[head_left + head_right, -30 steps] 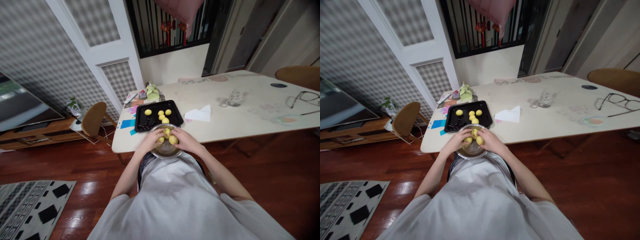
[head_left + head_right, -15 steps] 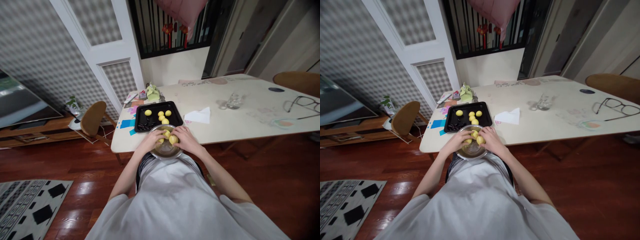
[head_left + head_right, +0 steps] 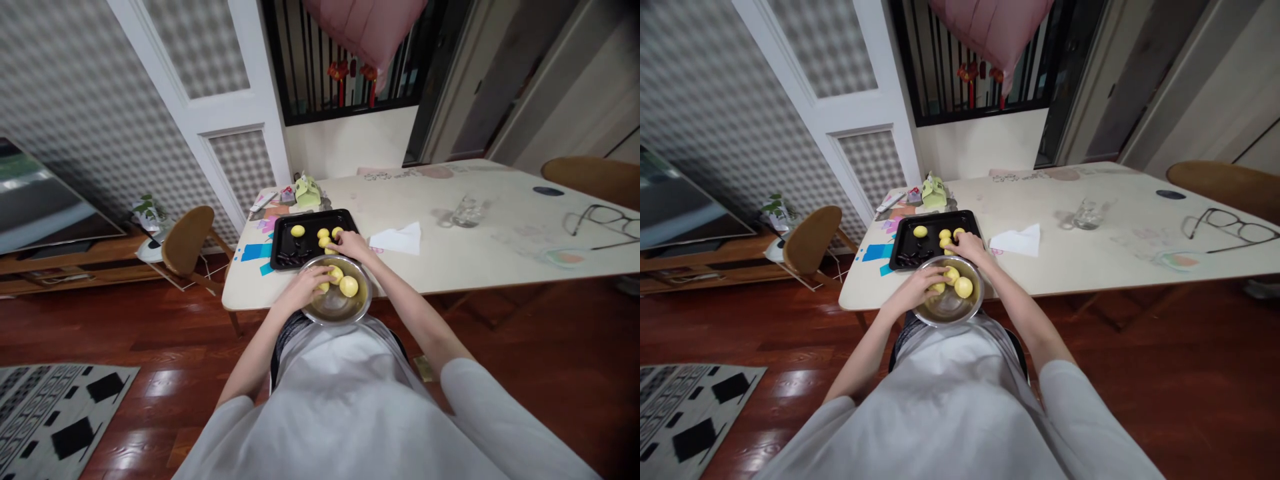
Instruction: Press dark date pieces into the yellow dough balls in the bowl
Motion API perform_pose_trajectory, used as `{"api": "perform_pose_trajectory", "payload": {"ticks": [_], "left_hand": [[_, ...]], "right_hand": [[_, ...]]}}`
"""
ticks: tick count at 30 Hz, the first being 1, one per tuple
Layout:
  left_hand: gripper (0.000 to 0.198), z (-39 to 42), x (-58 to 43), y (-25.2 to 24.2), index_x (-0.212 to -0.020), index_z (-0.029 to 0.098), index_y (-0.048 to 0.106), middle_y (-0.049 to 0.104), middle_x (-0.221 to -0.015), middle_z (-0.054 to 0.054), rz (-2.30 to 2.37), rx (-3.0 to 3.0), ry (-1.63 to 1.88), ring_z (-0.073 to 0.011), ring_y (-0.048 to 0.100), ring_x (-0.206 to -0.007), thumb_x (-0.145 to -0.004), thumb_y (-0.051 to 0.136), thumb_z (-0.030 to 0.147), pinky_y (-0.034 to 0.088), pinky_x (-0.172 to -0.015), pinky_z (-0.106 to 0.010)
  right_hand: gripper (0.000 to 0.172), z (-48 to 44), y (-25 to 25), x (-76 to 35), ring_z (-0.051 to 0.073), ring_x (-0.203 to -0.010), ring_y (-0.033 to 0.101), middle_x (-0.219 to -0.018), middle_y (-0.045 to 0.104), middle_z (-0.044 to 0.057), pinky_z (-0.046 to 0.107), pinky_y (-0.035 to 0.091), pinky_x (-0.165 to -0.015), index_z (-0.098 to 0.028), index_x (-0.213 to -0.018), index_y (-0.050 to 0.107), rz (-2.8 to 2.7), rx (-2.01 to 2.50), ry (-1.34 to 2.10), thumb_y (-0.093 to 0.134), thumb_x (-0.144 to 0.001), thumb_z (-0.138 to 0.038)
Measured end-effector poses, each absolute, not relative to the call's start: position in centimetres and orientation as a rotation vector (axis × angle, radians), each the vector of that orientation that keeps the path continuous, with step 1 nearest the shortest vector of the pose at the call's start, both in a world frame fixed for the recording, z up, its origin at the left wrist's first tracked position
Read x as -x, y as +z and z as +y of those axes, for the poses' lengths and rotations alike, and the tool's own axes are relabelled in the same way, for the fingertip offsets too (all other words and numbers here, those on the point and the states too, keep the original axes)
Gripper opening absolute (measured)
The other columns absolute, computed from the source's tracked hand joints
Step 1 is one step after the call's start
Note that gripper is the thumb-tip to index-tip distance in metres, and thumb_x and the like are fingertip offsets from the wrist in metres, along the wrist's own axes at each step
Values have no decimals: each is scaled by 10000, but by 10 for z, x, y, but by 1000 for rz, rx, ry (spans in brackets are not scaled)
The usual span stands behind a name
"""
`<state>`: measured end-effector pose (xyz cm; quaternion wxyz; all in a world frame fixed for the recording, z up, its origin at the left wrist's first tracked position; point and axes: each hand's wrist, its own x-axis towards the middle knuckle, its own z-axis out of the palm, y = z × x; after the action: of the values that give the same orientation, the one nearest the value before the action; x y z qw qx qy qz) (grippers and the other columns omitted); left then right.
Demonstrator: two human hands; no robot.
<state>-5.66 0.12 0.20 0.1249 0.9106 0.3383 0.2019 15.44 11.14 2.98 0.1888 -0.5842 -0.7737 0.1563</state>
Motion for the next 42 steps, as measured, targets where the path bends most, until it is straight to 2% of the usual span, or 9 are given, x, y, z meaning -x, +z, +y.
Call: {"api": "perform_pose_trajectory", "payload": {"ticks": [5, 10, 13, 18, 24, 30, 34, 38, 42], "left_hand": [[489, 1, 57, 3, -1322, 246, 712, 613, -1530, -111, 969, -2625, 603, -312, 591, -1400, -879, 724, 41, 486, -1189, -548], [463, 1, 56, 2, -1313, 244, 715, 619, -1522, -107, 974, -2609, 607, -310, 599, -1382, -892, 707, 50, 488, -1183, -546], [434, 0, 55, 3, -1284, 246, 728, 631, -1499, -108, 985, -2613, 606, -309, 608, -1361, -892, 706, 60, 493, -1176, -538], [382, 1, 57, 5, -1163, 174, 780, 683, -1403, -153, 983, -2589, 627, -313, 646, -1307, -852, 640, 1, 521, -1148, -512], [591, -1, 63, 10, -1292, 217, 753, 622, -1527, -113, 909, -2554, 618, -277, 590, -1415, -822, 529, -64, 480, -1211, -498], [587, -3, 65, 12, -1324, 183, 733, 613, -1535, -124, 965, -2553, 582, -272, 586, -1427, -847, 491, -58, 490, -1207, -481], [486, -5, 68, 14, -1321, 178, 727, 594, -1553, -131, 956, -2573, 551, -274, 564, -1449, -913, 530, 3, 471, -1222, -474], [328, -7, 69, 16, -1313, 204, 723, 587, -1562, -120, 926, -2574, 550, -263, 559, -1451, -1035, 549, 190, 458, -1226, -461], [356, -10, 68, 19, -1362, 216, 689, 557, -1589, -113, 946, -2575, 512, -259, 525, -1478, -1094, 469, 298, 421, -1249, -475]], "right_hand": [[287, 121, 27, -145, 278, -943, 763, -994, 806, 111, 319, 563, -831, -176, -935, 750, -2161, 1637, 505, 883, -776, -374], [383, 88, 25, -159, 217, -1032, 736, -1227, 767, 86, 298, 582, -863, -198, -1226, 675, -2037, 1415, 493, 754, -880, -341], [448, 49, 26, -170, 235, -993, 727, -1253, 746, 95, 330, 607, -779, -210, -1237, 663, -1845, 1047, 571, 777, -846, -397], [388, -10, 34, -180, 275, -1088, 710, -1216, 746, 92, 400, 573, -948, -224, -1198, 681, -2117, 787, 705, 797, -859, -374], [411, -28, 24, -174, 275, -1054, 719, -1164, 759, 72, 375, 551, -921, -225, -1166, 666, -2424, 846, 728, 832, -795, -170], [432, -28, 6, -156, 293, -1144, 716, -1233, 756, 99, 412, 540, -993, -208, -1178, 667, -2441, 869, 683, 830, -790, -110], [359, -27, 1, -157, 297, -1130, 723, -1188, 767, 96, 428, 550, -992, -202, -1123, 693, -2439, 876, 646, 838, -804, -124], [279, -25, 2, -162, 294, -1133, 717, -1137, 773, 96, 432, 549, -1007, -207, -1059, 706, -2419, 878, 581, 824, -823, -118], [284, -23, 2, -164, 284, -1111, 722, -1135, 774, 99, 423, 550, -997, -202, -1074, 704, -2414, 869, 591, 805, -831, -94]]}}
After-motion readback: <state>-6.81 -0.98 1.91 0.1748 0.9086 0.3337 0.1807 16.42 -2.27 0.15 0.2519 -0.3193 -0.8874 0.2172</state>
